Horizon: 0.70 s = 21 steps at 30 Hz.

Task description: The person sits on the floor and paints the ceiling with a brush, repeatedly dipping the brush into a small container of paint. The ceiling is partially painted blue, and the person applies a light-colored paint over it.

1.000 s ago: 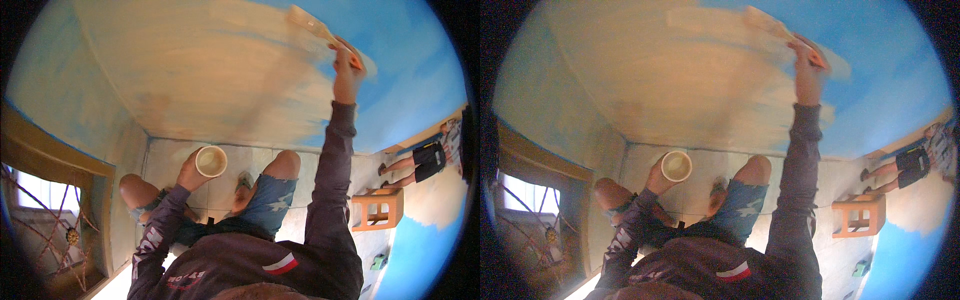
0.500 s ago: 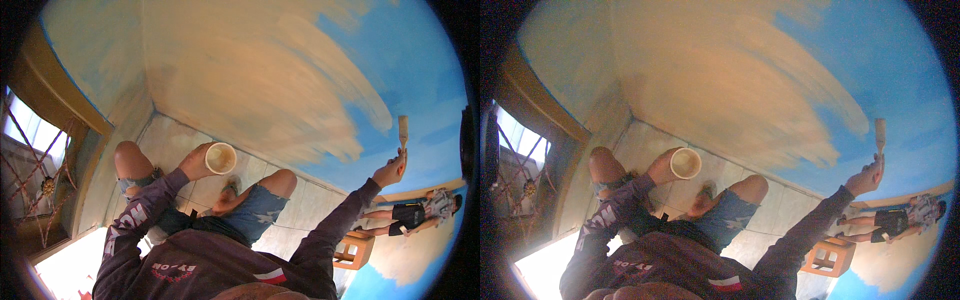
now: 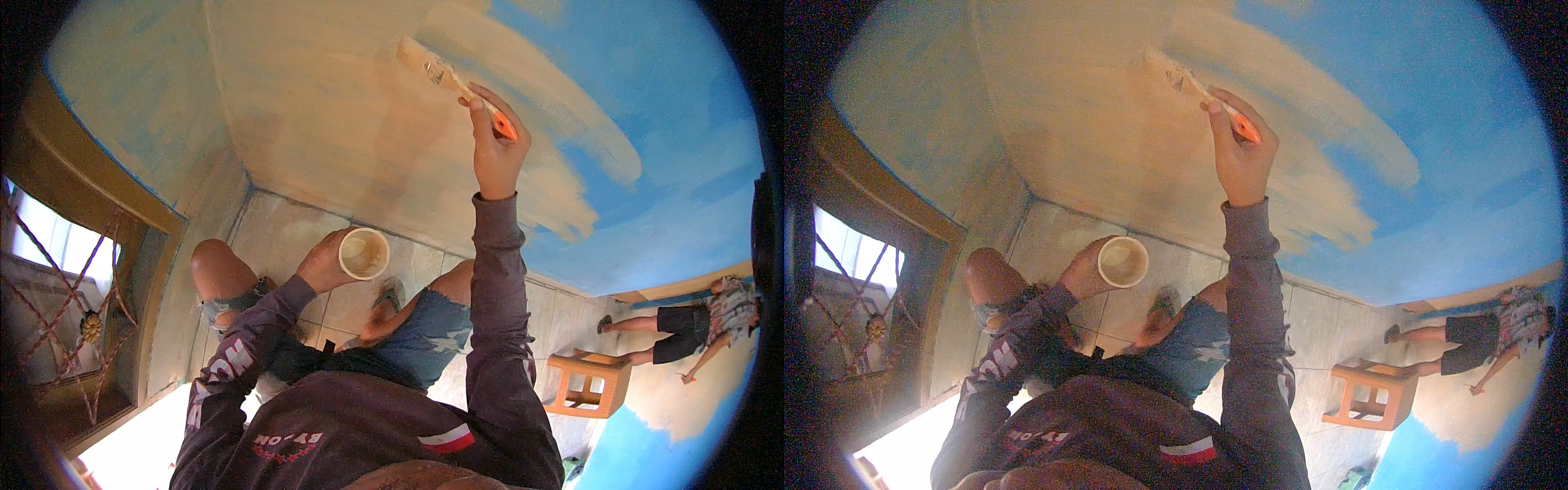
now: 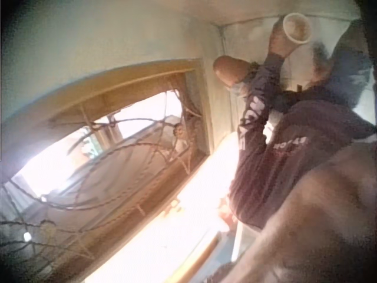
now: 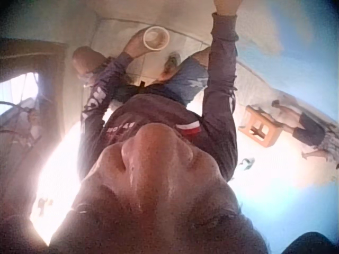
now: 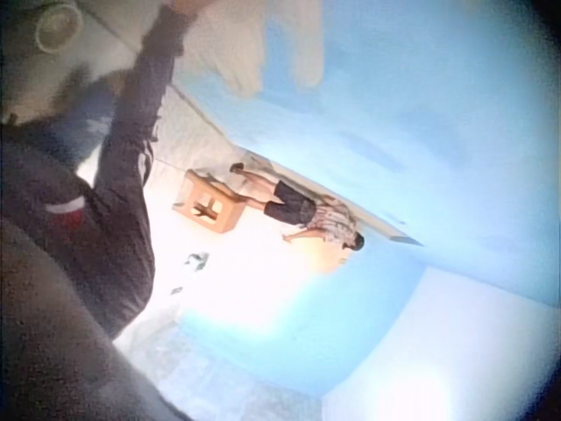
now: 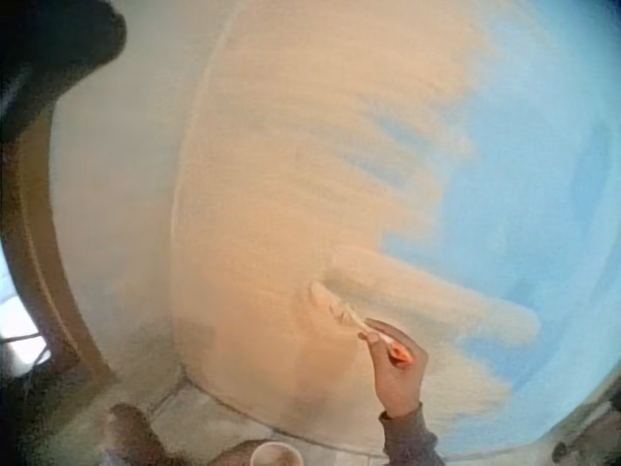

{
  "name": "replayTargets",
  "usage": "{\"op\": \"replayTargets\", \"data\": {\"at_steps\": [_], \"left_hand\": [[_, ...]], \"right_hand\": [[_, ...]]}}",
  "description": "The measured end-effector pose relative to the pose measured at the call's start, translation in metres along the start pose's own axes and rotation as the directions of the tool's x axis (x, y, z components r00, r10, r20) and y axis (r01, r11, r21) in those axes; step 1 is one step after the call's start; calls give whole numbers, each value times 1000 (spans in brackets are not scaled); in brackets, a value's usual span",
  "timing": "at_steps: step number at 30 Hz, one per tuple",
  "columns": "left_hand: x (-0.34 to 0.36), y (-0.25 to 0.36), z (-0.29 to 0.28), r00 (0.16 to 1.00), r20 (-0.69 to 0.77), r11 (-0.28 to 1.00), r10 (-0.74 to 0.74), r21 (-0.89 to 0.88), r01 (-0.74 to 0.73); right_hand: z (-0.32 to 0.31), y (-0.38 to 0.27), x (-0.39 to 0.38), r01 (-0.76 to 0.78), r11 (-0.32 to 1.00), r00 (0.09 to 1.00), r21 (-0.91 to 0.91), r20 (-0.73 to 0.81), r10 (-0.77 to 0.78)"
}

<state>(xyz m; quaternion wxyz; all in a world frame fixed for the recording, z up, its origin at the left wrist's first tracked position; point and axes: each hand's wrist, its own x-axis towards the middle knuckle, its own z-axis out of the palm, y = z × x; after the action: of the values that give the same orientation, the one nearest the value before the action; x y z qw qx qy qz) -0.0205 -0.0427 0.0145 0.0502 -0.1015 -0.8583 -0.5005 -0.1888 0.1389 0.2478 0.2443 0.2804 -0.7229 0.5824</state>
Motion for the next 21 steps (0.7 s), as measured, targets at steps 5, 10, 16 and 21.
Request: {"op": "replayTargets", "data": {"at_steps": [5, 10, 16, 21], "left_hand": [[-5, 4, -2, 998, -54, 1000, -12, -16, 11], [-1, 1, 0, 999, -22, 999, -41, -8, 41], [-4, 7, -1, 999, -27, 999, -45, 14, 46], [-3, 7, 0, 999, 3, 999, -41, -10, 41]], "right_hand": [[-19, 11, 11, 23, 993, 997, -119, -71, -32], [-106, 27, 8, -23, 979, 987, -204, -161, -10], [-231, 43, -17, -76, 967, 956, -242, -294, 1], [-317, 42, -54, -96, 832, 920, -546, -368, -135]]}}
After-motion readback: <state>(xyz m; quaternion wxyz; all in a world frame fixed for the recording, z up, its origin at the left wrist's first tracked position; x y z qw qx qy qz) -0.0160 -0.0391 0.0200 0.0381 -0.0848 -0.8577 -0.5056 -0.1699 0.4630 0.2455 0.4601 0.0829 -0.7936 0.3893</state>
